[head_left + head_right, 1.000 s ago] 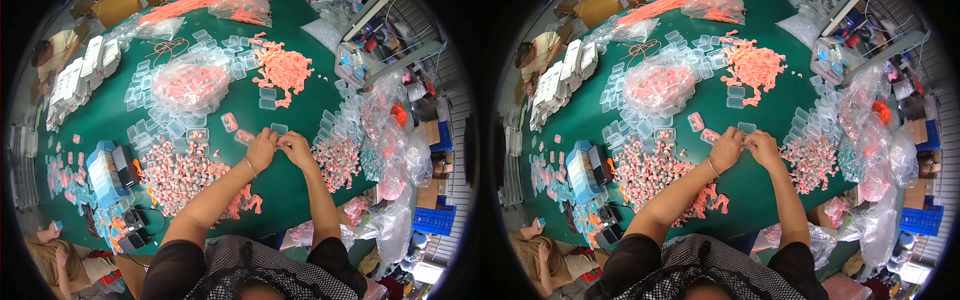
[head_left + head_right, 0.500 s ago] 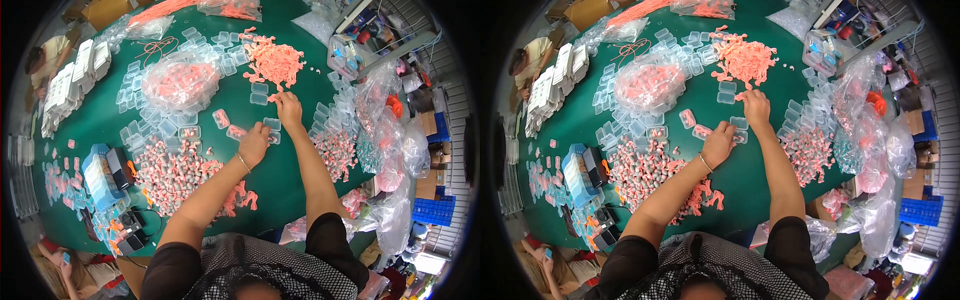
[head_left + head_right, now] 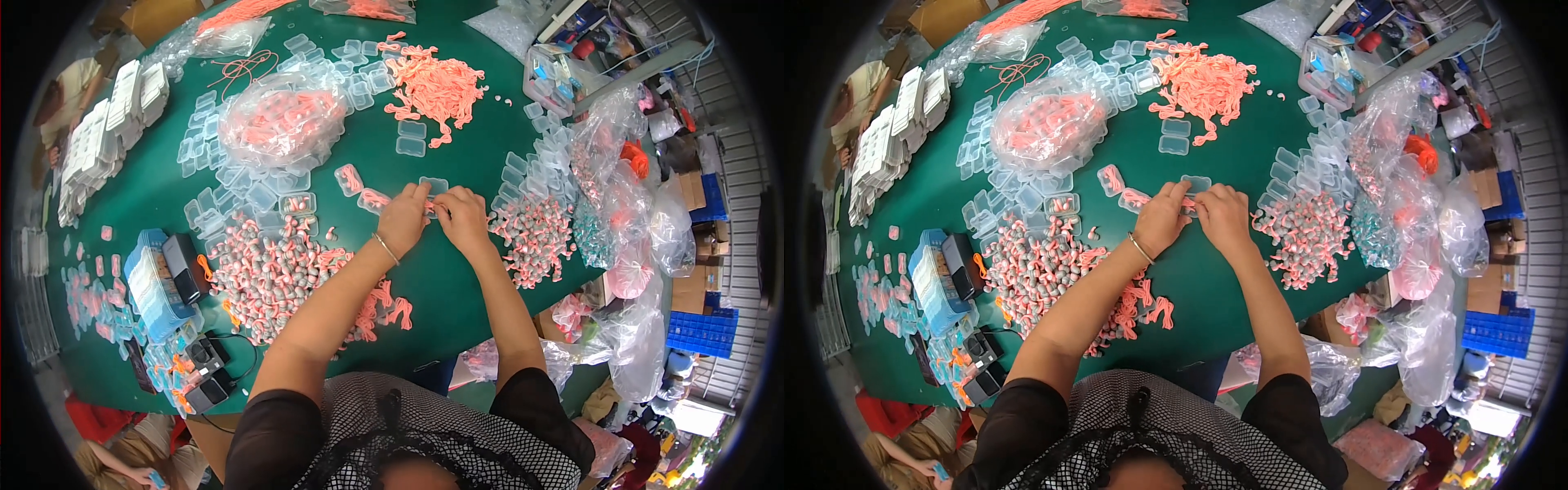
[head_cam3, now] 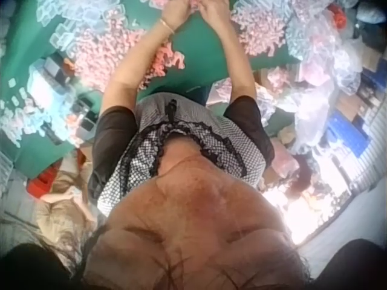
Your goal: Sorting small pink plastic components into small clear plastic boxes.
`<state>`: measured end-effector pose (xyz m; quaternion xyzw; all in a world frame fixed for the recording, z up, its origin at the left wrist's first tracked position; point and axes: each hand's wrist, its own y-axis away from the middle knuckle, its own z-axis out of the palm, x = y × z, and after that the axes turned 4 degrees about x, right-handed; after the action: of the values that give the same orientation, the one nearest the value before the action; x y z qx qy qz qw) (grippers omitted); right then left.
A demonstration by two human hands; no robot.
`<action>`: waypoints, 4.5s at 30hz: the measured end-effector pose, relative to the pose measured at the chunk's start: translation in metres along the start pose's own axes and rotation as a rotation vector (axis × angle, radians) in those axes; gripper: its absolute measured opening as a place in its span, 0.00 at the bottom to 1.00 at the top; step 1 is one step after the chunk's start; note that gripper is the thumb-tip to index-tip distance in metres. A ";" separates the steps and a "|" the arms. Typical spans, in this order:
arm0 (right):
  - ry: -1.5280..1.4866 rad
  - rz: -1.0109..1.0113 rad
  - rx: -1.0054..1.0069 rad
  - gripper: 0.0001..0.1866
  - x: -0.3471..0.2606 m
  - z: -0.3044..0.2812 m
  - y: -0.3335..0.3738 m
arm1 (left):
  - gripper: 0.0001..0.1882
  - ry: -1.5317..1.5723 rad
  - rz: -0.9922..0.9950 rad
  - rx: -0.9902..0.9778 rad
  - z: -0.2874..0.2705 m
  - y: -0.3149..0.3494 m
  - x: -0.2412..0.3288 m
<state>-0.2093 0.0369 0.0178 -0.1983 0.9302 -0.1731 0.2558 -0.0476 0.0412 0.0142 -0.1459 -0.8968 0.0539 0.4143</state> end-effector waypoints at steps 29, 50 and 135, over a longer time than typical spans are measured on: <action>-0.393 0.166 -0.040 0.07 -0.023 -0.026 0.043 | 0.09 -0.073 0.481 -0.091 -0.003 0.015 -0.007; -0.272 0.191 0.307 0.18 -0.064 0.062 0.011 | 0.19 -0.580 0.240 0.072 -0.059 0.017 -0.059; -0.165 0.268 0.227 0.16 -0.070 0.062 0.015 | 0.17 -0.141 0.091 0.306 -0.017 -0.098 -0.055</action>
<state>-0.1239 0.0681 -0.0104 -0.0562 0.8987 -0.2243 0.3727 -0.0227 -0.0688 0.0066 -0.1175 -0.8974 0.2189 0.3647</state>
